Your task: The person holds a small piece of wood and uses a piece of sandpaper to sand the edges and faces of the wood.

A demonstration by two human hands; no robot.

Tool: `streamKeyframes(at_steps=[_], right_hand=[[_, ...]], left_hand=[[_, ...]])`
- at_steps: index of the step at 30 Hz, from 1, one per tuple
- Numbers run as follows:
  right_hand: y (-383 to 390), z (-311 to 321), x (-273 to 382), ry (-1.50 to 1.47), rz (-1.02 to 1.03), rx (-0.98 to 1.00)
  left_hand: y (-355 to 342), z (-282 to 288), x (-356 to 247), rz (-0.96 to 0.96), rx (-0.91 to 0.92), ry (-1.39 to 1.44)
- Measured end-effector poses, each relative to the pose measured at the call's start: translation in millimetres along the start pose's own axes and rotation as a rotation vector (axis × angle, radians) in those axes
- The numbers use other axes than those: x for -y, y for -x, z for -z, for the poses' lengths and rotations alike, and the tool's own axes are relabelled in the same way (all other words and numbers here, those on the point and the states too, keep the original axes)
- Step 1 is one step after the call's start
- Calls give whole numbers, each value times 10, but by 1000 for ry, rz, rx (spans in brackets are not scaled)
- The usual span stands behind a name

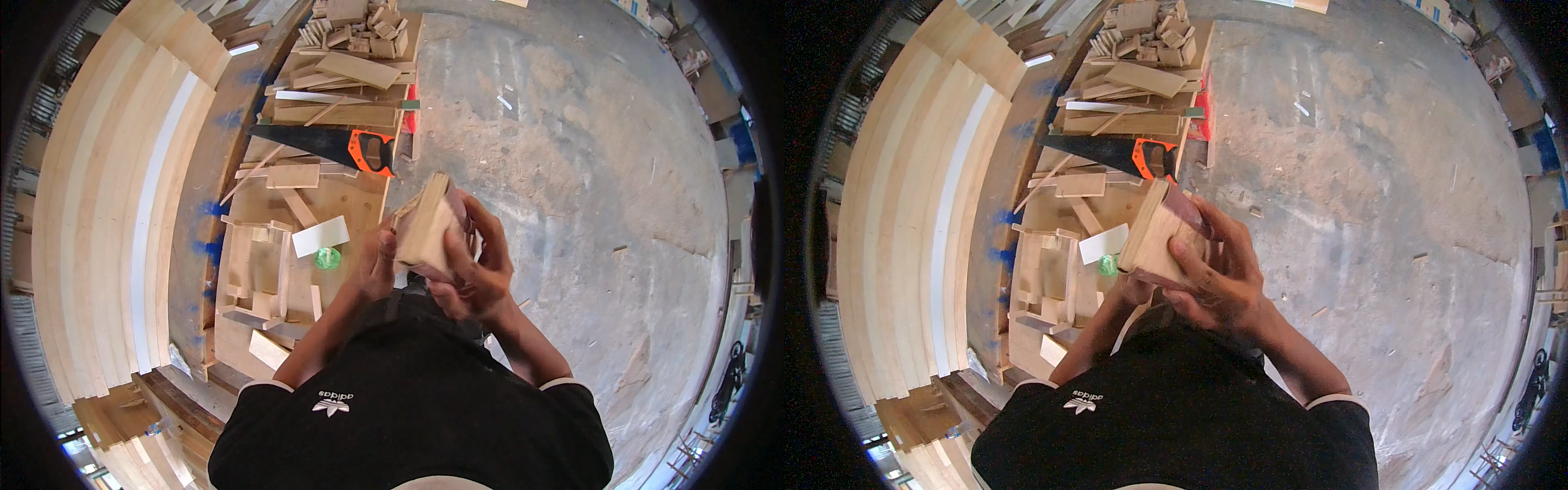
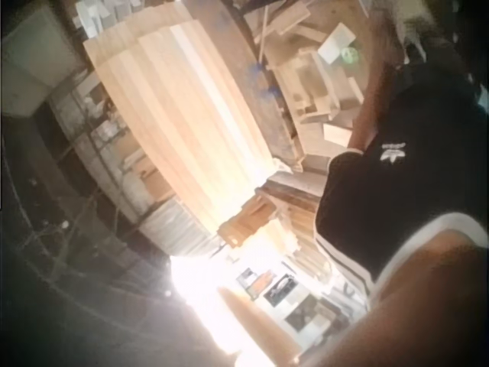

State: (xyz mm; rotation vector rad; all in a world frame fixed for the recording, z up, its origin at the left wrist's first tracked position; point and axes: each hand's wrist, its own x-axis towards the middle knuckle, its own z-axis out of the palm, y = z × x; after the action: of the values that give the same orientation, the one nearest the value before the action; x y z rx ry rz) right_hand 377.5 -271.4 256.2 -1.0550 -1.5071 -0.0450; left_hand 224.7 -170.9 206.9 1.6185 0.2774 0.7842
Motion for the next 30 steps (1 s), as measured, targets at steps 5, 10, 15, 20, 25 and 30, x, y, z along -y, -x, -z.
streamKeyframes(at_steps=[5, 10, 15, 20, 25, 30], right_hand=[[135, 56, -610, 76, -753, -131], [46, 10, -100, -20, -275, -18], [47, -96, -446, 60, -711, 29], [42, -121, -108, 53, -407, 155], [66, -93, -180, 61, -428, 171], [-37, -85, -360, 121, -615, 105]], left_hand=[[-58, -6, 105, 13, -38, -11], [-65, -51, 202, 26, -145, 7], [-108, -78, 140, 132, -83, -68], [-18, -30, 331, -74, -125, -193], [-124, -23, 311, -52, -121, -29], [-149, 15, 269, 168, -107, 114]])
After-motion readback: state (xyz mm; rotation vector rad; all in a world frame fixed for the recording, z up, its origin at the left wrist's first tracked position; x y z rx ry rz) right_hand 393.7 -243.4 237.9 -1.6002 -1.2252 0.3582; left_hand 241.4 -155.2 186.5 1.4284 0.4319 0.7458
